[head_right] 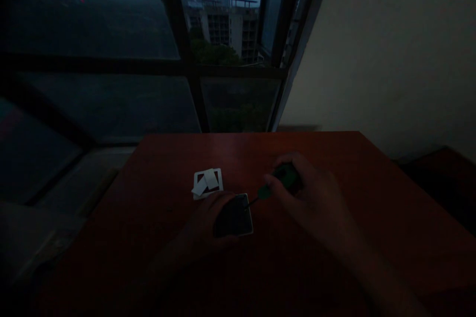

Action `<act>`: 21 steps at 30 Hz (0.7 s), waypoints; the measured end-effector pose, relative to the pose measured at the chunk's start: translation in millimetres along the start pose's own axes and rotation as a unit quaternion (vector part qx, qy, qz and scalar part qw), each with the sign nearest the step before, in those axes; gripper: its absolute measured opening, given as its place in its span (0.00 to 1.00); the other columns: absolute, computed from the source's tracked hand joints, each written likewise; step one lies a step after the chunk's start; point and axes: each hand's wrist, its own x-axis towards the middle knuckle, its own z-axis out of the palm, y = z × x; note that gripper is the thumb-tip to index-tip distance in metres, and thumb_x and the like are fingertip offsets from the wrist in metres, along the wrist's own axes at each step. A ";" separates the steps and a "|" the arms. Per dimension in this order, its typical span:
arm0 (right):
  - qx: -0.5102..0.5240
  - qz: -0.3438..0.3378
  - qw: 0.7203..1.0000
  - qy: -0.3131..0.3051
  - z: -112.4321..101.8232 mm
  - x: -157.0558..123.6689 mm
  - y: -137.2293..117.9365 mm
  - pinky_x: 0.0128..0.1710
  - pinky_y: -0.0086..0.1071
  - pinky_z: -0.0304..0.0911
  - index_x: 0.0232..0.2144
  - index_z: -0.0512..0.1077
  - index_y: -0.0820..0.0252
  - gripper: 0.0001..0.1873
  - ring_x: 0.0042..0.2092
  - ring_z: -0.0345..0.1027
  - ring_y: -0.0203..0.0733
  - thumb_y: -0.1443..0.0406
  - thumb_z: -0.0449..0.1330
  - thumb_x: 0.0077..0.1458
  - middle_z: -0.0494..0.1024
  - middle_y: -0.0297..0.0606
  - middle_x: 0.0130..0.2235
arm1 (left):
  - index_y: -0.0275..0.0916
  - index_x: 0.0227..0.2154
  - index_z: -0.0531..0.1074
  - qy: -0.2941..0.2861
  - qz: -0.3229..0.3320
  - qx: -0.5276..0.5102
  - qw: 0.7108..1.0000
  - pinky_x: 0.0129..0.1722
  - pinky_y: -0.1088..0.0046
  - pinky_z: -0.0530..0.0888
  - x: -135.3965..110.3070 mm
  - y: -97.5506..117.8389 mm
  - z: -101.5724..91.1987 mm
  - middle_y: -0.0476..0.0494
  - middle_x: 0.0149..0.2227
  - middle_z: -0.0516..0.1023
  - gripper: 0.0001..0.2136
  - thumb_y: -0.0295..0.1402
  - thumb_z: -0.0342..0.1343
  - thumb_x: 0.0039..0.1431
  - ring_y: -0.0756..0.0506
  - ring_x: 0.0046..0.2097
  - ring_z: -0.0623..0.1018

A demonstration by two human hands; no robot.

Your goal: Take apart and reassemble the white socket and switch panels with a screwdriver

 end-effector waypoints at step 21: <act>-0.049 -0.029 0.998 -0.039 0.1 -0.4 -6.2 0.24 0.29 0.63 0.37 0.68 0.56 0.10 0.29 0.73 0.38 0.57 0.57 0.56 0.78 0.35 0.32 | 0.47 0.60 0.56 0.008 0.014 0.004 1.000 0.58 0.55 0.64 -0.9 -1.3 1.7 0.41 0.59 0.62 0.40 0.39 0.68 0.44 0.36 0.59 0.64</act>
